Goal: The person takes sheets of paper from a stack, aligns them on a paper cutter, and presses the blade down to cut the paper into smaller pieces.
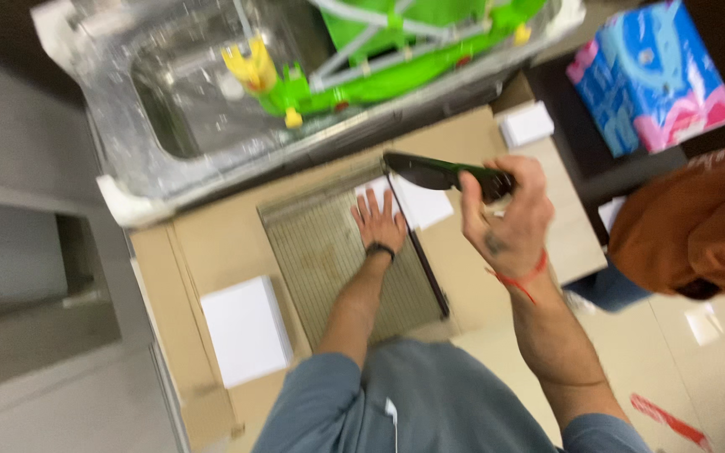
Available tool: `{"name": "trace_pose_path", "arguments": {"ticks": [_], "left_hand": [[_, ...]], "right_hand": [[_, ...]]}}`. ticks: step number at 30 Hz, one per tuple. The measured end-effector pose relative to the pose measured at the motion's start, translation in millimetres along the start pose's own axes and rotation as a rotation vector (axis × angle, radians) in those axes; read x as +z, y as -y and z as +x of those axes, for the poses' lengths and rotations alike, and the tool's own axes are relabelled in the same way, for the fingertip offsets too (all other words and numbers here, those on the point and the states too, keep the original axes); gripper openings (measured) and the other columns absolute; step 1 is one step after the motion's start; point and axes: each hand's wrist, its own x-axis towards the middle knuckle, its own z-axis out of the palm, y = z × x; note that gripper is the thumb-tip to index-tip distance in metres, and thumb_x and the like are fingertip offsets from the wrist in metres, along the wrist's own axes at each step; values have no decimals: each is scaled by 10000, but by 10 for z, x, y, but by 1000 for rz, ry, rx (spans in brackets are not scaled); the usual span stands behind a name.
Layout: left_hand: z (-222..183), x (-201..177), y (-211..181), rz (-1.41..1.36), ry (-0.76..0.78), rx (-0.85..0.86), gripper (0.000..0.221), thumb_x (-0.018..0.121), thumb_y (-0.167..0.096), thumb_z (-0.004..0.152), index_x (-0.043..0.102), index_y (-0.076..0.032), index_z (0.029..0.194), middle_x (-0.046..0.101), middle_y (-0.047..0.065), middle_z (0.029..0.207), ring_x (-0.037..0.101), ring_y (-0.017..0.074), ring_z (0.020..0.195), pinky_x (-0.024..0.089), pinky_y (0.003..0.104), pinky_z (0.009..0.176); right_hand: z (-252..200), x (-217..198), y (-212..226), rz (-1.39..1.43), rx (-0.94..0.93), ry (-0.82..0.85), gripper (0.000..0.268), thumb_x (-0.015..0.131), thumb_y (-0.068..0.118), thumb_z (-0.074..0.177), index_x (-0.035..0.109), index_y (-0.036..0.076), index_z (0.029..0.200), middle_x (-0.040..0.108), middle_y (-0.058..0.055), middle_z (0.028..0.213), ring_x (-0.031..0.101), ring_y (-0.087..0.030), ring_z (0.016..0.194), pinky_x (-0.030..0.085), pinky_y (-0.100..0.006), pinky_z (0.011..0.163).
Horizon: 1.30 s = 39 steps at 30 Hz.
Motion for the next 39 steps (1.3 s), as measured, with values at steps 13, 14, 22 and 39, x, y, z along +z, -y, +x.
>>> {"name": "trace_pose_path", "arguments": {"ticks": [13, 14, 22, 39], "left_hand": [[-44, -525, -110, -189, -228, 58, 889, 743, -317, 1073, 565, -62, 1906, 447, 312, 2012, 372, 573, 1853, 174, 794, 1572], [-28, -519, -104, -190, -259, 59, 901, 734, -264, 1011, 586, -52, 1874, 481, 297, 1983, 403, 558, 1829, 205, 800, 1567], [-1, -314, -57, -297, -400, -8, 835, 658, -279, 853, 737, -26, 1645, 676, 249, 1732, 566, 516, 1651, 252, 889, 1506], [-12, 390, 126, -6, -212, 140, 1116, 793, -524, 740, 692, -197, 1802, 513, 190, 1894, 467, 453, 1784, 236, 811, 1506]], "right_hand": [[2517, 2280, -687, 36, -290, 68, 630, 713, 535, 1399, 596, 123, 1861, 850, -152, 1749, 950, -400, 1407, 816, -537, 1017], [2613, 2412, -764, -38, -280, 170, 705, 737, 542, 1417, 440, 183, 1945, 800, -117, 1395, 799, -327, 1067, 639, -483, 789], [2830, 2853, -898, -243, -104, 515, 1189, 928, 579, 1403, -17, 272, 2054, 823, -111, 932, 753, -365, 720, 580, -519, 583], [-3197, 2882, -2977, 359, 1160, 821, 254, 1015, 303, 1004, 1011, 184, 1228, 893, -63, 1003, 911, -282, 977, 700, -406, 891]]}}
